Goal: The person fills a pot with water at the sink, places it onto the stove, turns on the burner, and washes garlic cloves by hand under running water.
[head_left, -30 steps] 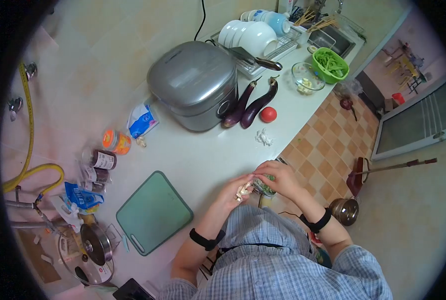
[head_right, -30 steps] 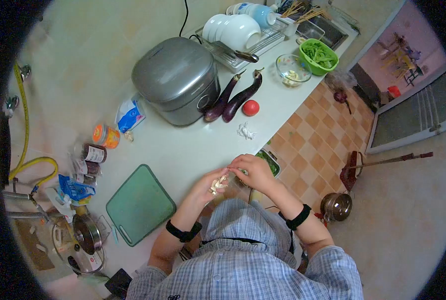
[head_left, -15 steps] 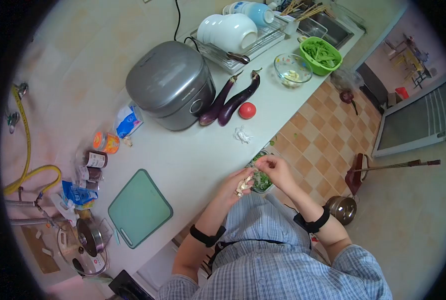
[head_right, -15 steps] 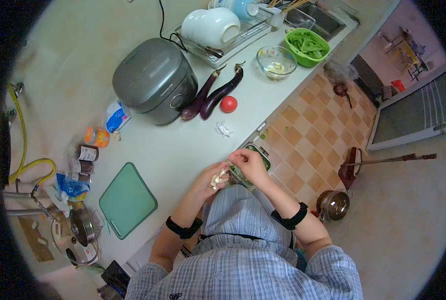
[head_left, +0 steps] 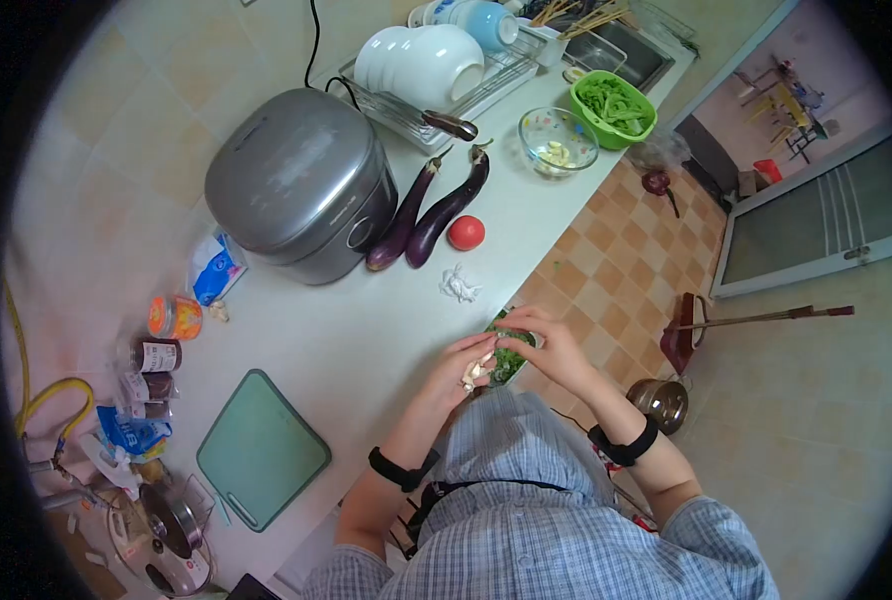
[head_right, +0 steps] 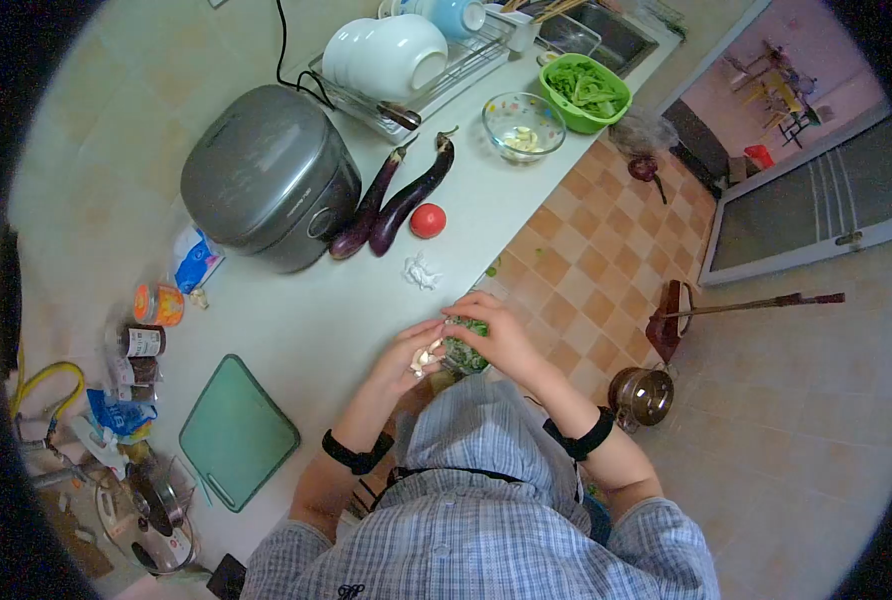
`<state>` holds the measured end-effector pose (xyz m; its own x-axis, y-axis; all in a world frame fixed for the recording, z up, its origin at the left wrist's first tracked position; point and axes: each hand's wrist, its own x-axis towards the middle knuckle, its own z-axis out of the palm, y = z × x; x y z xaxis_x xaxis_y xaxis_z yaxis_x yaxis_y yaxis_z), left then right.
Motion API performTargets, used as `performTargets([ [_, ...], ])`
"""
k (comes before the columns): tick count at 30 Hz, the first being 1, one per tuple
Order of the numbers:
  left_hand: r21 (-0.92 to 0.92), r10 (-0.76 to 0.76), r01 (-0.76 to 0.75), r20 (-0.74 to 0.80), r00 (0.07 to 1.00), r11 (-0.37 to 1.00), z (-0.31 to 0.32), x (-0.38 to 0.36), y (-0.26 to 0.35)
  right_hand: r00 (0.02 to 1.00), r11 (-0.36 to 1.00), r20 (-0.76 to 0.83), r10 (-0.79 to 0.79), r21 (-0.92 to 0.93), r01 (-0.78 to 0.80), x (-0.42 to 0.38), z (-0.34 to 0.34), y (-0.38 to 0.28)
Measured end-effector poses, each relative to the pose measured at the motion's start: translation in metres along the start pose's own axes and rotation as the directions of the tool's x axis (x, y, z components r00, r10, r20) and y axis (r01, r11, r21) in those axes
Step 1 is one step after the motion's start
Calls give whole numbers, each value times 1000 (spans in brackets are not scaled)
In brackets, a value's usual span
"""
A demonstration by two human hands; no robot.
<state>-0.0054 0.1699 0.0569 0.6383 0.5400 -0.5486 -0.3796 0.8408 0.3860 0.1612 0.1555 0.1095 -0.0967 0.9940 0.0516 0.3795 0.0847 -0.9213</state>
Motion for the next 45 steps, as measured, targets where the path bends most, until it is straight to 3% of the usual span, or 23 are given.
performTargets([
  [3, 66, -31, 36, -68, 997, 997, 1, 4, -1, 994, 1000, 112, 15, -9, -14, 4, 1, 12],
  [5, 56, -57, 58, -33, 998, 997, 3, 4, -1, 974, 982, 156, 165, 62, -177, 7, -1, 16],
  [9, -83, -42, 45, 28, 999, 996, 2, 11, -8, 973, 971, 106, 205, 100, -215, 9, -1, 31],
  [11, -122, -26, 30, 36, 999, 992, 7, 12, -9, 972, 923, 85, 219, 306, -234, 11, -3, 33],
  [14, -223, 41, -29, 50, 998, 974, 10, 18, -11, 952, 829, 145, 271, 468, -307, 13, -10, 34],
  [20, -187, 118, -114, 8, 993, 976, 29, 18, -13, 927, 755, 333, 171, 560, -340, 24, -31, 39],
  [24, -166, 148, -159, -79, 986, 973, 38, 16, -16, 925, 769, 364, 114, 557, -314, 31, -34, 39],
  [26, -254, 175, -173, -14, 984, 952, 35, 19, -21, 913, 813, 399, 86, 501, -296, 35, -35, 36],
  [33, -287, 206, -208, -38, 978, 935, 31, 17, -23, 914, 903, 398, 83, 358, -238, 43, -32, 31],
  [35, -388, 165, -174, -56, 985, 905, 26, 16, -21, 935, 833, 332, 122, 479, -278, 43, -25, 29],
  [39, -375, 163, -183, -86, 983, 909, 25, 11, -13, 956, 793, 257, 142, 548, -265, 37, -17, 19],
  [41, -329, 172, -186, -72, 983, 926, 19, 12, -13, 981, 964, 189, 38, 251, -85, 32, -15, 17],
  [45, -277, 113, -109, -3, 994, 955, 17, 12, -9, 979, 994, 198, 52, 85, -70, 24, -16, 10],
])
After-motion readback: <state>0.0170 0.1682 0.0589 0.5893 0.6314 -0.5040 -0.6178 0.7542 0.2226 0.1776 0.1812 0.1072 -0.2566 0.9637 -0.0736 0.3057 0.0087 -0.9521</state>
